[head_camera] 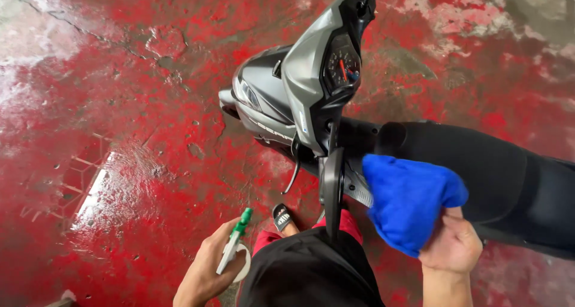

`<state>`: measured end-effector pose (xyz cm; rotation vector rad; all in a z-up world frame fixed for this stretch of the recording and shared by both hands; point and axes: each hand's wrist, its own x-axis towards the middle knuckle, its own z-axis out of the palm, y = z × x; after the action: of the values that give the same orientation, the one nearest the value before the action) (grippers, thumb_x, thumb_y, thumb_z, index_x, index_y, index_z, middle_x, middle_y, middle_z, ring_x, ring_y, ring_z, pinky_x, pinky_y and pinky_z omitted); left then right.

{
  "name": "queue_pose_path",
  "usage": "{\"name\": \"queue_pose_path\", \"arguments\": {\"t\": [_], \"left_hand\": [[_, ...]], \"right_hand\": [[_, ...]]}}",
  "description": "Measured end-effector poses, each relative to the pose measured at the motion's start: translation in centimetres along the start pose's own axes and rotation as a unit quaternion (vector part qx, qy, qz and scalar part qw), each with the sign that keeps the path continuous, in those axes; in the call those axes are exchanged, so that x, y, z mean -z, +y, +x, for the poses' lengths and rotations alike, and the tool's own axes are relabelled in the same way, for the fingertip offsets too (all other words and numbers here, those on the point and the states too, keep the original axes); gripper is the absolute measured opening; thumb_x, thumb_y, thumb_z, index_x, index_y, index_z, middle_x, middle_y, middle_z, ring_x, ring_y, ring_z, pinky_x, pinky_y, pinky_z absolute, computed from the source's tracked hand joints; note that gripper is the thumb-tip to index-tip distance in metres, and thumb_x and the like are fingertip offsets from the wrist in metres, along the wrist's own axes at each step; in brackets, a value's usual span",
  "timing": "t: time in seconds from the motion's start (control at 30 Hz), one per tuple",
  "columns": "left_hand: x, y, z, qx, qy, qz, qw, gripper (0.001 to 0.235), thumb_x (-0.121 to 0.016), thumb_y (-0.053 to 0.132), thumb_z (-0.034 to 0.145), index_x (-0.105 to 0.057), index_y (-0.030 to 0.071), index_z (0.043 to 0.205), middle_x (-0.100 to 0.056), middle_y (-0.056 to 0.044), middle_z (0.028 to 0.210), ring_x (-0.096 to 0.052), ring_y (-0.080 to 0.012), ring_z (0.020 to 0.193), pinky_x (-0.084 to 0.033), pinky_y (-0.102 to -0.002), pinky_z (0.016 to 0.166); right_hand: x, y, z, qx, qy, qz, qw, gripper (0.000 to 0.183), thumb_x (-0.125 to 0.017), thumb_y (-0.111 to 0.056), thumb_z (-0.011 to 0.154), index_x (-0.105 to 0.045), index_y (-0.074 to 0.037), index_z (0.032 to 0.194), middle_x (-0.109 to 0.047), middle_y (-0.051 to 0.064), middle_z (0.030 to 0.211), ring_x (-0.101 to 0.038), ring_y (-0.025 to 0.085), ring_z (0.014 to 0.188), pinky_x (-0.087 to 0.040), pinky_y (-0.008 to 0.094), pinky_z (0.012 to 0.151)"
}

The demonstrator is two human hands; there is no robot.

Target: The person cleans a scooter by spraying a cleaning solution from a spray bottle and wiping various parts with a blue cloth. The person wipes the front fairing, the front wheel area, the handlebars, the instrument cluster, and the side panels.

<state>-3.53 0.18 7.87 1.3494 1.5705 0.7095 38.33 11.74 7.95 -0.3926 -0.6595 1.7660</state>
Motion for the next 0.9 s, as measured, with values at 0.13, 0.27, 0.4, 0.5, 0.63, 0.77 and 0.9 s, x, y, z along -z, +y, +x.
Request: {"name": "queue_pose_path", "arguments": {"t": [0.13,0.27,0.4,0.5,0.63,0.77,0.9], "left_hand": [[-0.4,1.1,-0.9,-0.067,-0.065,0.012,0.996,0.059,-0.063,0.017,0.083,-0.053,0.009,0.141,-0.075,-0.006,0.121,-0.073,-0.0235,0.107,-0.052,-0.036,0.093],[-2.3,-1.0,-1.6,-0.013,-0.033,0.001,0.999,0.055,-0.064,0.018,0.086,-0.056,0.015,0.141,-0.077,0.001,0.098,-0.071,-0.0125,0.08,-0.055,-0.028,0.079],[-4.2,-2.1,-2.8,0.039,-0.013,0.023,0.999,0.053,-0.063,0.018,0.086,-0.061,0.02,0.139,-0.058,0.001,0.07,-0.055,-0.0131,0.061,-0.049,-0.029,0.065],[-5.3,-2.5,-3.7,0.033,-0.004,0.045,0.998,0.051,-0.064,0.016,0.084,-0.062,0.018,0.135,-0.055,0.003,0.067,-0.05,-0.0123,0.059,-0.049,-0.03,0.062],[-6.9,-2.1,-5.2,-0.004,-0.045,0.093,0.995,0.054,-0.064,0.018,0.082,-0.06,0.017,0.136,-0.059,0.003,0.066,-0.053,-0.0129,0.059,-0.052,-0.03,0.064],[-8.9,-2.3,-7.0,0.022,-0.024,0.078,0.996,0.055,-0.068,0.022,0.082,-0.06,0.018,0.136,-0.072,0.004,0.076,-0.064,-0.0078,0.056,-0.056,-0.027,0.06],[-10.7,-1.0,-7.8,0.087,-0.024,0.04,0.995,0.05,-0.067,0.022,0.082,-0.064,0.018,0.132,-0.066,0.002,0.068,-0.056,-0.009,0.055,-0.051,-0.028,0.06]], "right_hand": [[8.1,2.5,-1.9,0.035,0.124,-0.025,0.991,0.053,-0.061,-0.024,0.094,-0.051,-0.009,0.144,-0.04,0.034,0.153,-0.039,0.049,0.141,-0.028,0.07,0.114],[15.0,7.0,-1.4,0.079,0.286,-0.026,0.955,0.035,-0.067,-0.022,0.093,-0.069,-0.027,0.128,-0.063,0.026,0.136,-0.06,0.046,0.125,-0.042,0.076,0.104],[11.1,11.7,0.9,0.061,0.317,-0.096,0.941,0.018,-0.068,-0.011,0.097,-0.069,-0.018,0.113,-0.075,0.011,0.11,-0.071,0.024,0.095,-0.059,0.045,0.089],[6.9,15.0,3.1,-0.136,0.31,-0.542,0.769,0.037,-0.044,-0.037,0.089,-0.062,-0.017,0.114,-0.067,0.012,0.105,-0.062,0.028,0.099,-0.043,0.046,0.089],[8.9,23.0,6.4,0.033,0.062,-0.637,0.768,0.056,-0.062,-0.017,0.089,-0.039,-0.001,0.138,-0.061,0.027,0.125,-0.061,0.047,0.113,-0.047,0.051,0.095],[11.0,24.9,11.7,-0.124,0.157,-0.599,0.775,0.037,-0.05,-0.034,0.097,-0.057,-0.006,0.119,-0.071,0.031,0.11,-0.065,0.055,0.106,-0.051,0.057,0.088],[14.0,24.5,10.7,-0.262,0.178,-0.089,0.944,0.037,-0.066,-0.043,0.096,-0.072,-0.01,0.112,-0.077,0.01,0.1,-0.073,0.018,0.085,-0.061,0.036,0.077]]}}
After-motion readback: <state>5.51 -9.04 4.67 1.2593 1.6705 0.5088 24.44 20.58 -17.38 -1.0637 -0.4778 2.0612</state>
